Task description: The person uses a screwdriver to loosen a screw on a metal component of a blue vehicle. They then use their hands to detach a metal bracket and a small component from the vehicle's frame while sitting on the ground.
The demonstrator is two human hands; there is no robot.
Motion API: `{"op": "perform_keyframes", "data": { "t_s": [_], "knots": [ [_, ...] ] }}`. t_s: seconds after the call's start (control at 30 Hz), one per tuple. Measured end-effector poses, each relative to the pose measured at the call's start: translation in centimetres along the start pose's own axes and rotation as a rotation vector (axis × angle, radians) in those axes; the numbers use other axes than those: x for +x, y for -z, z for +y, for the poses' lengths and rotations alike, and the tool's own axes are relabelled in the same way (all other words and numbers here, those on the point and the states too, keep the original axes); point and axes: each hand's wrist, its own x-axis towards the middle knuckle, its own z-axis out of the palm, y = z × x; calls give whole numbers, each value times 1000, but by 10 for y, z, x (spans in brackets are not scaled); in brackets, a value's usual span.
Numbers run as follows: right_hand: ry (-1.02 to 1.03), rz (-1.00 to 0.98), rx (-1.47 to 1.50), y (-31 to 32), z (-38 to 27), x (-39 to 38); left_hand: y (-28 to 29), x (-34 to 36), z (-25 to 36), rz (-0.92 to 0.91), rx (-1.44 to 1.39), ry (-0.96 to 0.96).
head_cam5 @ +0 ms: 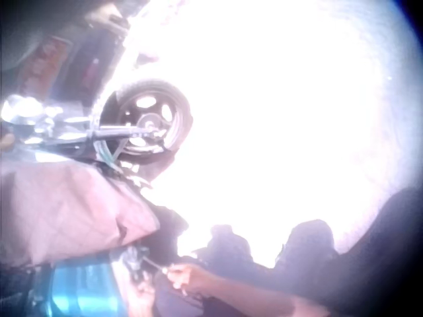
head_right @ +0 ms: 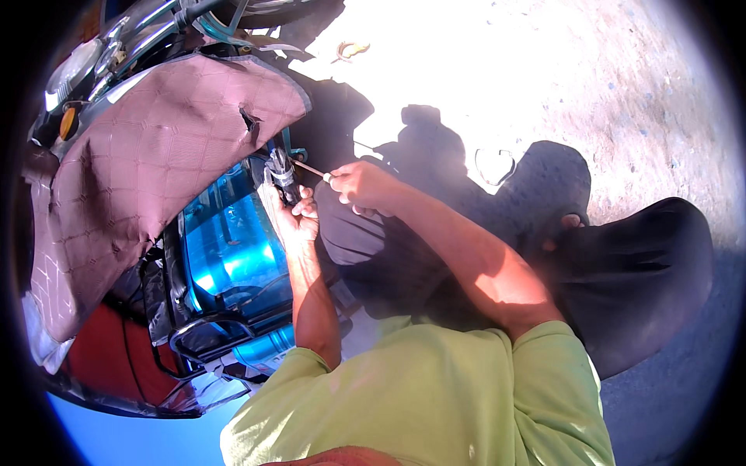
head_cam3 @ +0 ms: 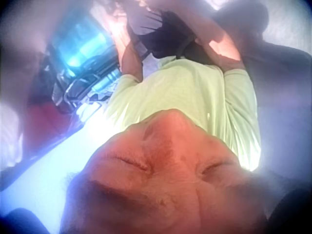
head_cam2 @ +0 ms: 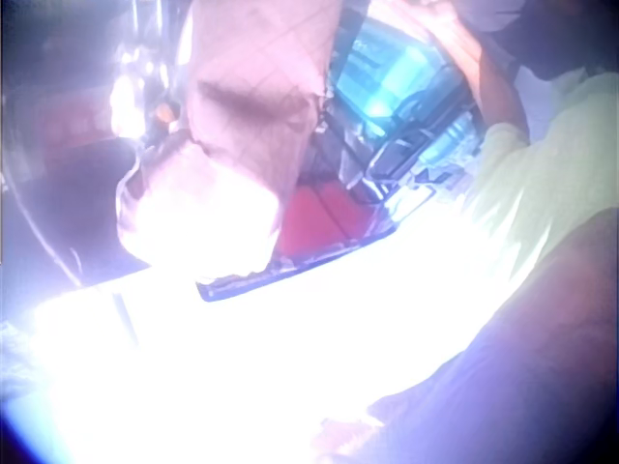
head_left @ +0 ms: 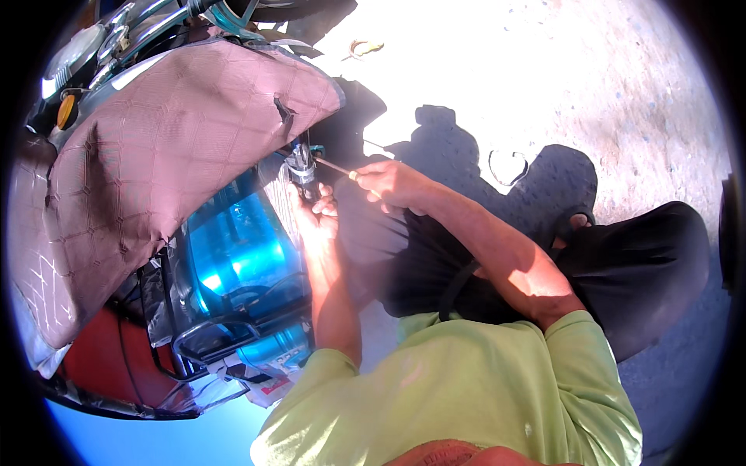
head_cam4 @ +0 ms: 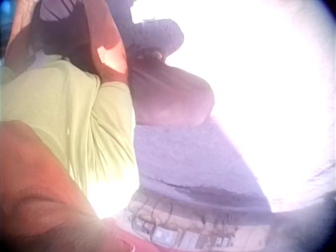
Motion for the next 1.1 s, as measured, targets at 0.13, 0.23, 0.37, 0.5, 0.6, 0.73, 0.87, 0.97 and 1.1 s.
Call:
{"op": "perform_keyframes", "data": {
  "t_s": [0.13,0.23,0.37,0.5,0.6,0.73,0.87,0.97,1.1],
  "knots": [
    [258,165,-390,-2,13,-2,0,-2,0,6,-10,13],
    [332,274,-627,-3,15,-5,2,-1,-2,30,-6,-1],
    [281,287,-687,-5,4,-9,-8,-3,-5,73,-1,2],
    [228,305,-796,-5,-5,-7,-7,-2,-6,90,-6,-8],
    [234,331,-804,-9,-7,-8,-7,-4,-5,130,-24,6],
    [214,304,-754,-10,-6,-8,-11,-5,-7,168,-5,-48],
    [204,285,-732,-14,-9,-7,-14,-5,-11,231,42,-123],
    [97,294,-726,-24,-28,-18,-14,-2,-13,230,54,-131],
    [48,283,-669,-22,-31,-18,-23,-5,-11,213,22,-121]
  ]
}}
